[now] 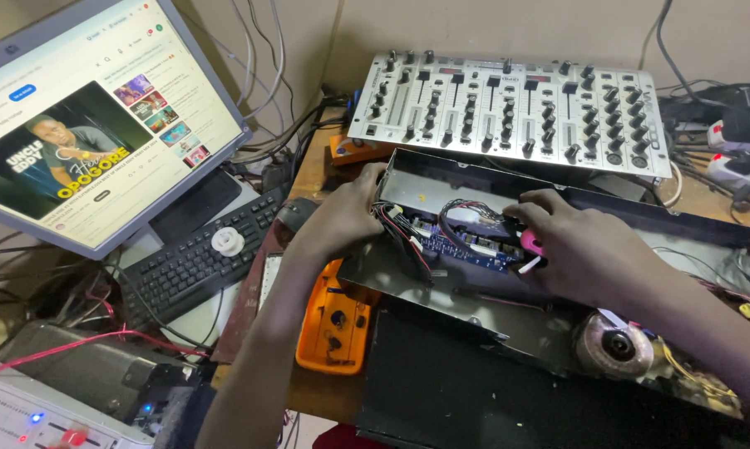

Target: The person uses a screwdriver to remove screws from an internal circuit board and the rear panel of an audio mixer. The person handles the screws, the internal board, and the mixer housing while using the tool.

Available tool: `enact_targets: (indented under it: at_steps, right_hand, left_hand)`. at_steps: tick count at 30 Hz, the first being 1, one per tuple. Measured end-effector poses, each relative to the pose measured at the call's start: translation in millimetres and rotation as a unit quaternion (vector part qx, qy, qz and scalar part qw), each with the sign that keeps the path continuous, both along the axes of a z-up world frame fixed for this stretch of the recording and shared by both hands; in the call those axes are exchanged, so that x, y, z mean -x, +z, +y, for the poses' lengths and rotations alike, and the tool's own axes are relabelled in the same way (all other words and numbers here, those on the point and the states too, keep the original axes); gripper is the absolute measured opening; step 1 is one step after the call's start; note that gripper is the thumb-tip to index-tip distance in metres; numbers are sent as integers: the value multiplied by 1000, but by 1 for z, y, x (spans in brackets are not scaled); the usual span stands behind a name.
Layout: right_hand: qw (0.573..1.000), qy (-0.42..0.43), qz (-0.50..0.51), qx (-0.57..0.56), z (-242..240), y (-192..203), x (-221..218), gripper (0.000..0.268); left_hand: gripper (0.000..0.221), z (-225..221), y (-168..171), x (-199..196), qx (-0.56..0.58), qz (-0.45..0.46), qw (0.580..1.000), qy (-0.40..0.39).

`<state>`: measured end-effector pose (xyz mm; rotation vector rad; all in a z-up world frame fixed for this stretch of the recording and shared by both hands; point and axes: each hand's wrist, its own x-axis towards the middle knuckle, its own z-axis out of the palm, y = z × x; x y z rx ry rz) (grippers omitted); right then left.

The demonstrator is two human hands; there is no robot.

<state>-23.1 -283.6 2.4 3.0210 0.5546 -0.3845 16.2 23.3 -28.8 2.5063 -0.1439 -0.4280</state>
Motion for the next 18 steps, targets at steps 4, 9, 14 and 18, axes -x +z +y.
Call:
enact_targets:
  at_steps: [4,9,14,18]
  right_hand:
    - [999,-28,14,-34,9,9,5,105]
    - [998,-10,-21,-66,0,-5,6,100]
    - [997,-43,-8,-69,6,2,9,98]
    - [997,-38,-22,-69,5,-1,9,100]
  left_hand:
    - [75,-6,14,6,-4,1,1000,-1]
    - [90,-12,12,14,-17,-6,1000,5]
    - [106,-11,8,11,-29,-26,999,-7]
    - [101,-10,3,8,-36,-38,998,-17]
